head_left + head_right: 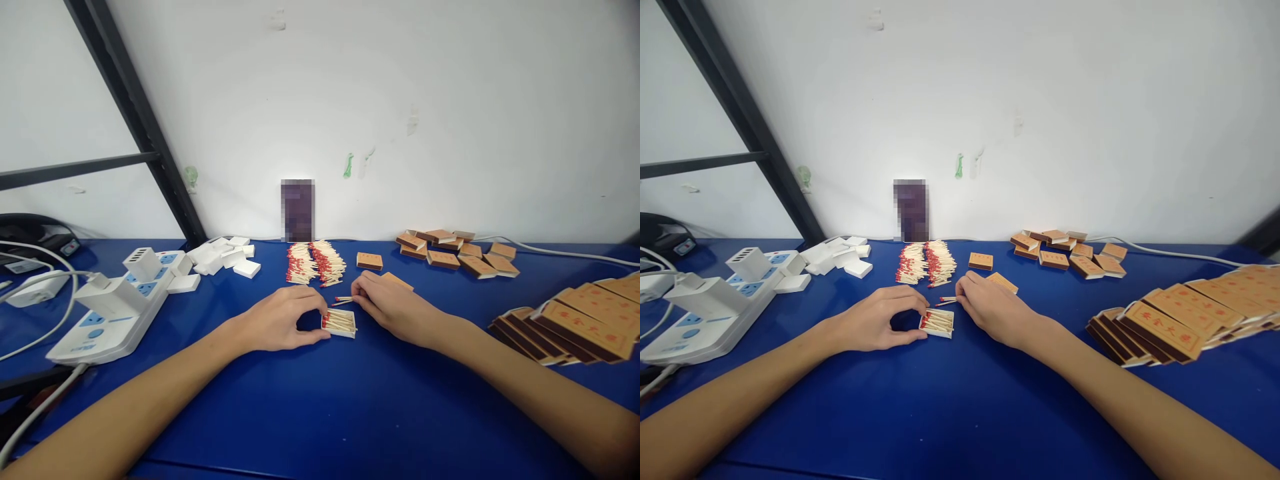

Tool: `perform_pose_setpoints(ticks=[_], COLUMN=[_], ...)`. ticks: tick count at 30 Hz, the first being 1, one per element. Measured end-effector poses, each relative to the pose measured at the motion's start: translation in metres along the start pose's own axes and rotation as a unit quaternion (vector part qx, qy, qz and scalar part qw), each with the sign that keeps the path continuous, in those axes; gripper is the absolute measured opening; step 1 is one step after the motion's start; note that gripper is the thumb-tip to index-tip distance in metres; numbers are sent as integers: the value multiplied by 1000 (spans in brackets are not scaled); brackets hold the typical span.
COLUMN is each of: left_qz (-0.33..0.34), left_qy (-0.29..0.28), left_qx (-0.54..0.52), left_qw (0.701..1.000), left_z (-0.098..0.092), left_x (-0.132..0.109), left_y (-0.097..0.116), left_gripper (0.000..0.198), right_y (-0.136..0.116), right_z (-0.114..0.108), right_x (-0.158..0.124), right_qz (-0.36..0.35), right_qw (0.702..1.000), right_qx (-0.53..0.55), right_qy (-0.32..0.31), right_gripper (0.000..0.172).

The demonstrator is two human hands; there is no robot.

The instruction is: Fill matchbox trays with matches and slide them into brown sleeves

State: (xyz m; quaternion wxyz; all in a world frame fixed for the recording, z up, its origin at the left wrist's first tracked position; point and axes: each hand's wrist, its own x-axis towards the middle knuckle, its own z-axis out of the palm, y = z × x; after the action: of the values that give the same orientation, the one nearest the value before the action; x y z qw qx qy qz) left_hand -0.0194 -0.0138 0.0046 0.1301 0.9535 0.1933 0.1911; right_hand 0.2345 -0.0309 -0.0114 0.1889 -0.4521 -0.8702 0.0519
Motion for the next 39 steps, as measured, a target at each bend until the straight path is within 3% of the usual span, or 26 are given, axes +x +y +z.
perform_pose_setpoints(ticks=[6, 13, 25, 28, 31, 35, 39], left_qz=[-4, -32, -58, -38, -32, -53, -110], left_qy=[-7, -18, -11, -22, -33, 9, 80], left_qx=[-11, -21, -32, -11, -3, -3, 110], left_qw=[1000, 999, 998, 999, 999, 999, 985], left_z=[1, 0, -1, -3, -7, -9, -10], left_x=[-1, 0, 1, 0, -1, -1, 0], left_y=[0, 3, 4, 4, 5, -1, -17], left_gripper=[19, 17, 24, 28, 38, 31, 18], right_y=[-11, -34, -35, -29, -22, -21, -24], right_z=[-10, -16, -11, -12, -11, -11, -14], right_x=[-5, -9, -4, -4, -5, -7, -9], right_qz=[13, 16, 28, 33, 10, -17, -28], right_qw=[1000, 992, 989, 994, 998, 997, 996], right_qx=[22, 114, 145, 104, 65, 54, 48], right_qy=[6, -43, -28, 2, -13, -49, -71], right_gripper=[15, 16, 18, 16, 12, 16, 15])
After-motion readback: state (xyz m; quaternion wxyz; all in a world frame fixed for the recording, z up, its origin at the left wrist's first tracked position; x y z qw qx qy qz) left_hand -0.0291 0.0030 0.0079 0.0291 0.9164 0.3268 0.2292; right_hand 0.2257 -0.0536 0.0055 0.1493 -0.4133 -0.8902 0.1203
